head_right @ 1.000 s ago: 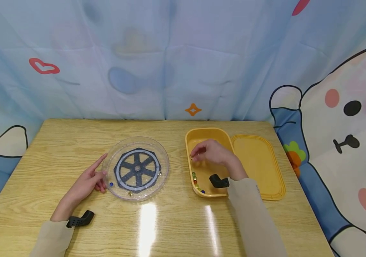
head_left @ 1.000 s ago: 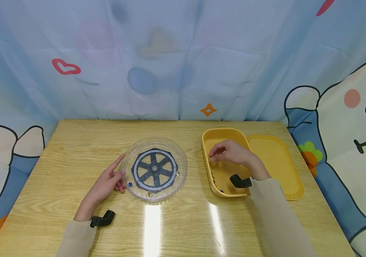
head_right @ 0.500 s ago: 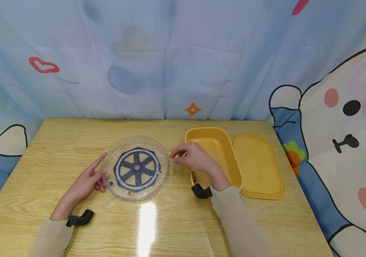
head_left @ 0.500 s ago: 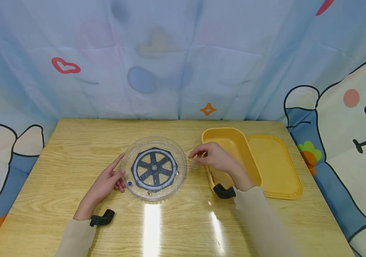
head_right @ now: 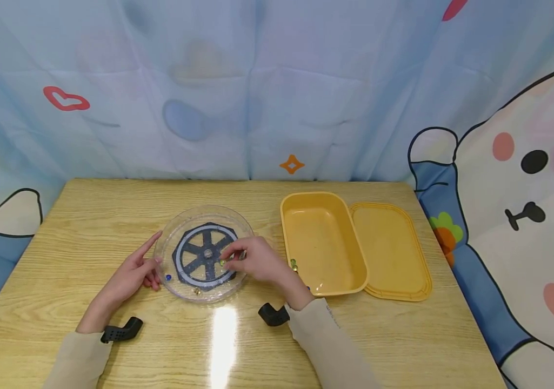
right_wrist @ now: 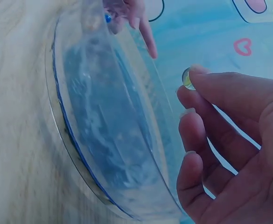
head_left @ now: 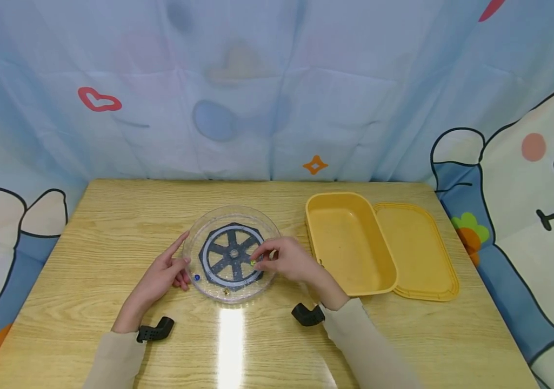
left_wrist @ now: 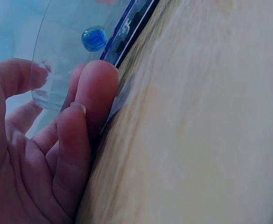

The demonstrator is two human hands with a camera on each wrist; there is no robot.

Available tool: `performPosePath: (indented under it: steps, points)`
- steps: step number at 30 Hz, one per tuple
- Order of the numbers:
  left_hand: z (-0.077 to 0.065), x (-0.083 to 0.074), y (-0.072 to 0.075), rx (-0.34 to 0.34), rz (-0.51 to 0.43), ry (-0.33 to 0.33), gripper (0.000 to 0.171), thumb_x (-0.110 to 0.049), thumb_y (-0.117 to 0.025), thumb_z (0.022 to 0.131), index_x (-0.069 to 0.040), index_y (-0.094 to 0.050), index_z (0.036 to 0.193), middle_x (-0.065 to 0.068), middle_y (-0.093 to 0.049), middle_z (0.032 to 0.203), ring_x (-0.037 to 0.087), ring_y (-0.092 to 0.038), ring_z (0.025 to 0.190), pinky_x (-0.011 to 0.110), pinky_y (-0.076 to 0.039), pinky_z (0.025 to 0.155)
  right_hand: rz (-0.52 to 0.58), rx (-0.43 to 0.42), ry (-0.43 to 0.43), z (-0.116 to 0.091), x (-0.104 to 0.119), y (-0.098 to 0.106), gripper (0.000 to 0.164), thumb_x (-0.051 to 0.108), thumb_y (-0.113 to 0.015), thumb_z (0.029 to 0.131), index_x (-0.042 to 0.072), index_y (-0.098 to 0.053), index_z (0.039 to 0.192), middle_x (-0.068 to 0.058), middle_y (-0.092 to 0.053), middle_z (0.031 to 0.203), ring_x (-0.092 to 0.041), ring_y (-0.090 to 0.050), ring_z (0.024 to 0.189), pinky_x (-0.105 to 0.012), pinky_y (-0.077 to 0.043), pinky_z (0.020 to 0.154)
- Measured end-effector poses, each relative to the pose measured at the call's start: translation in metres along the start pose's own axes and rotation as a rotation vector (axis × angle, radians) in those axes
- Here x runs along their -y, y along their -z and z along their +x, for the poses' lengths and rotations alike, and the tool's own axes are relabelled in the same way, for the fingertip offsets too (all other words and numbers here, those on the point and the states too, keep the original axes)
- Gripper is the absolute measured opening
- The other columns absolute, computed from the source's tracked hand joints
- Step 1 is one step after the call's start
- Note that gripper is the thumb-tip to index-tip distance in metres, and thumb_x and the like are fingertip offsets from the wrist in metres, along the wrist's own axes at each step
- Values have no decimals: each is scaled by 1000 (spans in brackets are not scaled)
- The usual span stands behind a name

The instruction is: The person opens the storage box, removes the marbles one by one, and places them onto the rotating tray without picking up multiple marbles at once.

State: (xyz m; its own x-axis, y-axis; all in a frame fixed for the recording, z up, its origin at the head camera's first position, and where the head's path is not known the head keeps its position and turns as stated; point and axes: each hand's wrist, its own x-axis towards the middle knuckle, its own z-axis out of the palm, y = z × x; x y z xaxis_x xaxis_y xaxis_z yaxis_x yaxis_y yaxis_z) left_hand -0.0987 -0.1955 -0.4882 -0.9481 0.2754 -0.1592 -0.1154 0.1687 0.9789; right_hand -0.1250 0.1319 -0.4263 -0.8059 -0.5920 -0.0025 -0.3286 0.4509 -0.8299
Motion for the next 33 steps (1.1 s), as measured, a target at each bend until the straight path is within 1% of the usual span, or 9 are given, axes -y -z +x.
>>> performPosePath:
  steps: [3, 6, 12, 15, 19, 23, 25, 28, 33]
  points:
    - [0, 0, 0, -3, 1, 6, 61, -16, -49, 106, -28, -23, 160, 20, -64, 73, 25, -64, 57, 36, -59, 56, 2, -7, -4, 1, 0, -5, 11, 12, -76, 89, 11, -78, 100, 8, -70, 92, -14, -55, 68, -26, -49, 59]
    - [0, 0, 0, -7, 2, 10, 61, -16, -49, 106, -29, -23, 160, 20, -64, 73, 25, -64, 57, 36, -59, 56, 2, -8, 0, 1, 0, -7, 11, 12, -77, 89, 11, -78, 100, 6, -70, 93, -13, -55, 68, -27, -49, 60]
    - [-1, -2, 0, -5, 4, 5, 61, -17, -49, 106, -28, -22, 160, 20, -64, 74, 25, -64, 57, 36, -59, 56, -13, 11, 22, 1, 0, -3, 16, 9, -76, 88, 7, -77, 104, -1, -71, 101, -19, -58, 76, -27, -51, 63]
    - [-1, -2, 0, -5, 5, 5, 61, -16, -49, 106, -28, -22, 160, 20, -64, 74, 25, -64, 57, 36, -58, 56, -7, 5, 11, 0, 0, 2, 16, 7, -76, 89, 5, -76, 105, -4, -71, 101, -20, -58, 81, -28, -51, 66]
    - [-1, -3, 0, -8, 8, 6, 61, -16, -49, 106, -27, -22, 160, 19, -64, 74, 25, -64, 57, 36, -58, 56, -17, -17, -10, -4, 0, 14, 16, 7, -75, 89, 5, -76, 105, -7, -70, 99, -19, -58, 87, -30, -51, 68]
    - [-1, -3, 0, -8, 7, 6, 61, -17, -49, 106, -27, -22, 160, 20, -64, 74, 25, -64, 57, 36, -59, 56, -57, -52, -33, -9, 0, 28, 15, 9, -75, 90, 7, -77, 105, 0, -70, 96, -17, -59, 87, -31, -51, 68]
    - [-1, -2, 0, -6, 3, 5, 61, -17, -50, 106, -28, -22, 160, 20, -64, 74, 25, -64, 57, 37, -59, 57, -74, -65, -37, -12, -1, 36, 15, 8, -75, 89, 7, -77, 104, 0, -71, 97, -17, -59, 87, -31, -51, 67]
    - [-1, -1, 0, -4, 2, 2, 61, -16, -49, 106, -27, -22, 160, 20, -63, 73, 25, -64, 57, 37, -59, 57, -95, -75, -32, -19, -7, 50, 16, 7, -76, 89, 6, -77, 104, -1, -71, 99, -16, -59, 86, -30, -51, 66]
    - [0, 0, 0, -1, 3, -3, 61, -16, -49, 106, -26, -22, 160, 20, -63, 73, 25, -63, 57, 37, -59, 57, -131, -92, -31, -31, -22, 75, 15, 9, -77, 88, 10, -77, 103, -2, -71, 96, -17, -60, 81, -28, -51, 65]
